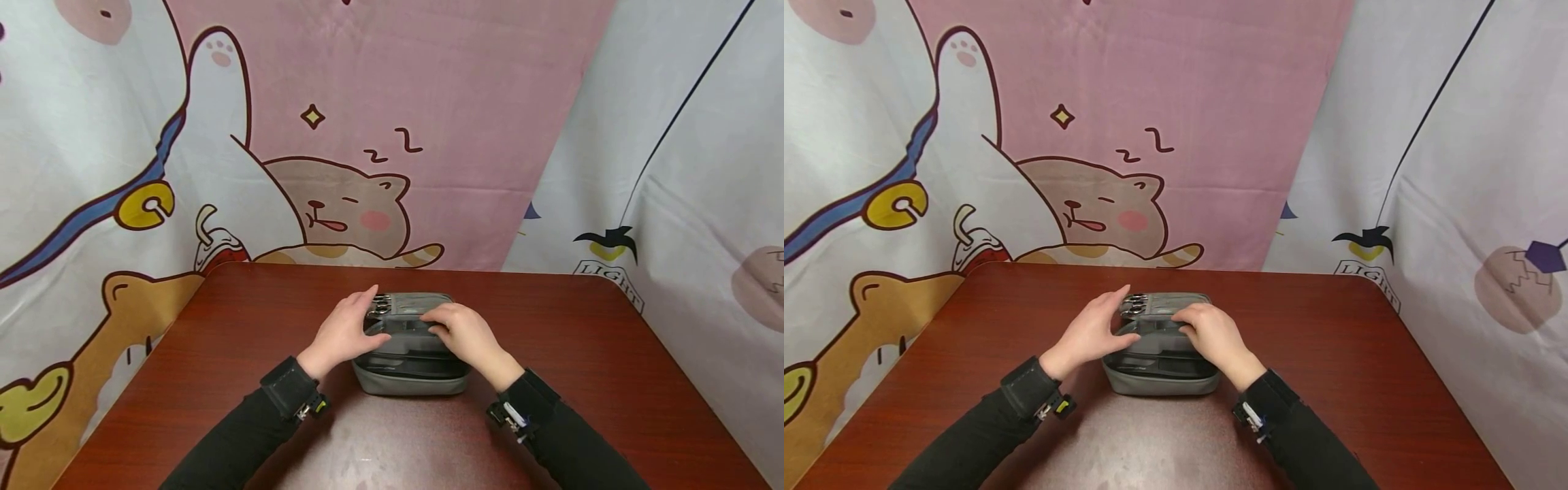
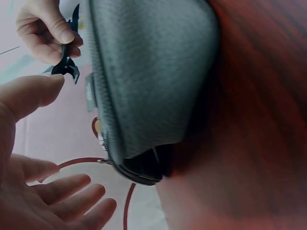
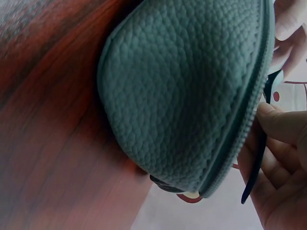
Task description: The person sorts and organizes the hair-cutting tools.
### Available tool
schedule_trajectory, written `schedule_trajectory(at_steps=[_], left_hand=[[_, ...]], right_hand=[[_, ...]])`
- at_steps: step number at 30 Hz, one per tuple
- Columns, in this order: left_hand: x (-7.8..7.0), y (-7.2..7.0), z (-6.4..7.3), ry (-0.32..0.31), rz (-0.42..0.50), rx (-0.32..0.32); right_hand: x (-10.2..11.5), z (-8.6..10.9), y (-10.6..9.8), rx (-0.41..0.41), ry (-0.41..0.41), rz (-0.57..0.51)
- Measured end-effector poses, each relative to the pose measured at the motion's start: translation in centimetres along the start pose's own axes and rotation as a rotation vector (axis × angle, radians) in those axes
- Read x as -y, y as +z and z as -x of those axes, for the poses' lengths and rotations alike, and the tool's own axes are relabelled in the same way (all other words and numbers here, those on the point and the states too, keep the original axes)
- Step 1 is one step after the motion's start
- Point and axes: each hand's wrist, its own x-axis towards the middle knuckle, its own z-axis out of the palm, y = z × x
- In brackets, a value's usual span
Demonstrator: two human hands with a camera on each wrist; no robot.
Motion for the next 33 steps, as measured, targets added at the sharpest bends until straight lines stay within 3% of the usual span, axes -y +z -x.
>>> schedule_trajectory(at_steps=[5,10,18,25,33], left_hand=[[0.4,0.3,0.3,-0.102,0.011,0.034],[0.6,0.5,0.5,-0.158,0.018,0.048],[0.9,0.7,0.7,-0.141,0.022,0.065],[0.9,0.8,0.5,-0.187,-0.004,0.112],[1.0,0.8,0.4,-0.161,-0.036,0.118]], right_hand=[[0.2,-0.2,0.4,0.031,0.038,0.010],[0.4,-0.5,0.6,0.054,0.031,0.015],[0.8,-1.1,0.7,0.099,0.041,0.015],[1.2,-1.4,0.7,0.152,0.075,0.010],[1.6,-1.8,0.6,0.207,0.125,-0.003]])
